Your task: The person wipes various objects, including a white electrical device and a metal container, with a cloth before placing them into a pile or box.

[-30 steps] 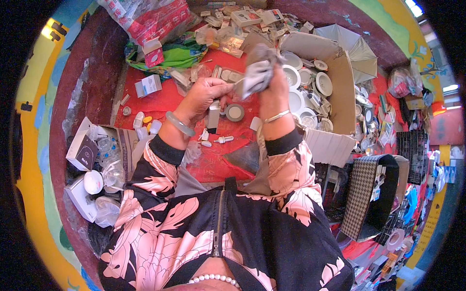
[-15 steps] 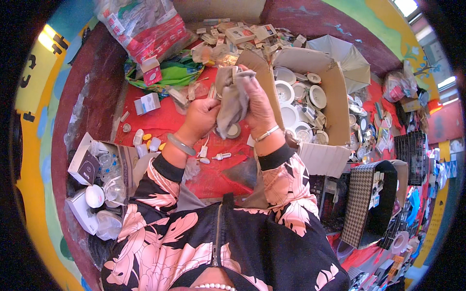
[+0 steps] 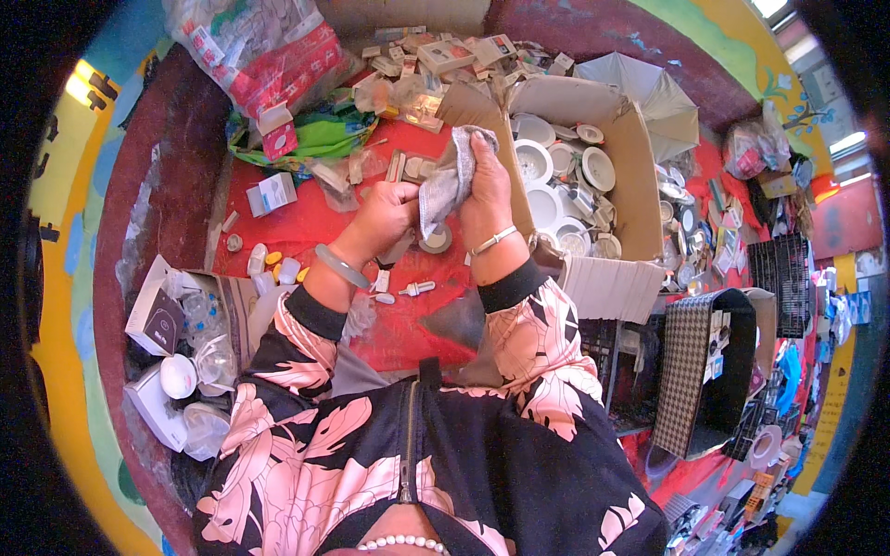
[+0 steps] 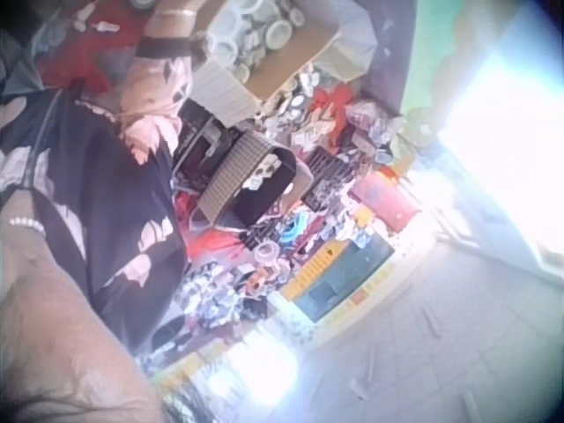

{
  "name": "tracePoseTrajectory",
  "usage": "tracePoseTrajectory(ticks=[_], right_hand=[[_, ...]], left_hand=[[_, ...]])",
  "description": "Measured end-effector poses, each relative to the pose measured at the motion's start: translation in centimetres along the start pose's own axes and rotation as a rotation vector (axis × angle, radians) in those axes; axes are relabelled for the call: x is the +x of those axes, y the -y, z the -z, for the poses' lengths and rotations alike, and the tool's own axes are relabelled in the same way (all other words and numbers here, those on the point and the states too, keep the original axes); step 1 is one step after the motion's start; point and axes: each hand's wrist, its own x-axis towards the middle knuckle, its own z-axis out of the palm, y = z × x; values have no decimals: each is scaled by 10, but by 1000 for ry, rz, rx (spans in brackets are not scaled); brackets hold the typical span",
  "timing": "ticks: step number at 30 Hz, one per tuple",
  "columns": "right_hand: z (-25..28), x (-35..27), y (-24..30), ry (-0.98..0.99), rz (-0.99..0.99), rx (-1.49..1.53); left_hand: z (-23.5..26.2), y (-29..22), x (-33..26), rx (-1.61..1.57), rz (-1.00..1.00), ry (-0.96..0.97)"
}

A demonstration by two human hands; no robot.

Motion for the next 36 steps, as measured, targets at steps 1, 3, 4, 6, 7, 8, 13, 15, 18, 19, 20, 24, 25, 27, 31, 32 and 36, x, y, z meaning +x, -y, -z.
tracePoseTrajectory(ticks=[1,3,4,6,7,8,13,15,18,19,20,24,25,27,31,32,36], right_hand=[[-4,-2,0,8,11,9],[-3,0,-1,10,38,10],[-2,1,-2,16,36,14],[-2,3,-2,35,32,21],[-2,2,-2,37,31,22],[-3,1,-1,38,29,22],[40,39,18,72,54,-90],[32,40,35,98,106,36],[26,32,51,187,161,85],[25,26,52,222,145,52],[8,10,50,168,134,26],[2,4,31,166,-57,-200],[-2,-4,25,238,-30,-357],[-14,-23,6,387,-31,-588],[-12,-27,-42,641,664,-1547],[-14,-28,-44,569,604,-1501],[-14,-27,-46,397,357,-986]], left_hand=[[2,1,1,-28,26,10],[5,-5,0,-20,45,40],[5,-8,-1,-36,45,44],[6,-14,-3,-65,38,49],[8,-14,-3,-103,58,60],[9,-13,-3,-142,78,70],[20,-21,-12,-348,236,140],[26,-18,-13,-481,225,64],[38,-8,-9,-696,167,-35],[40,-5,-5,-744,148,-121],[42,-1,-3,-790,134,-213],[45,5,1,-892,115,-376],[44,5,2,-887,111,-396],[42,8,3,-883,103,-433],[33,13,8,-953,-3,-447],[30,14,8,-952,1,-436],[20,9,7,-954,27,-383]])
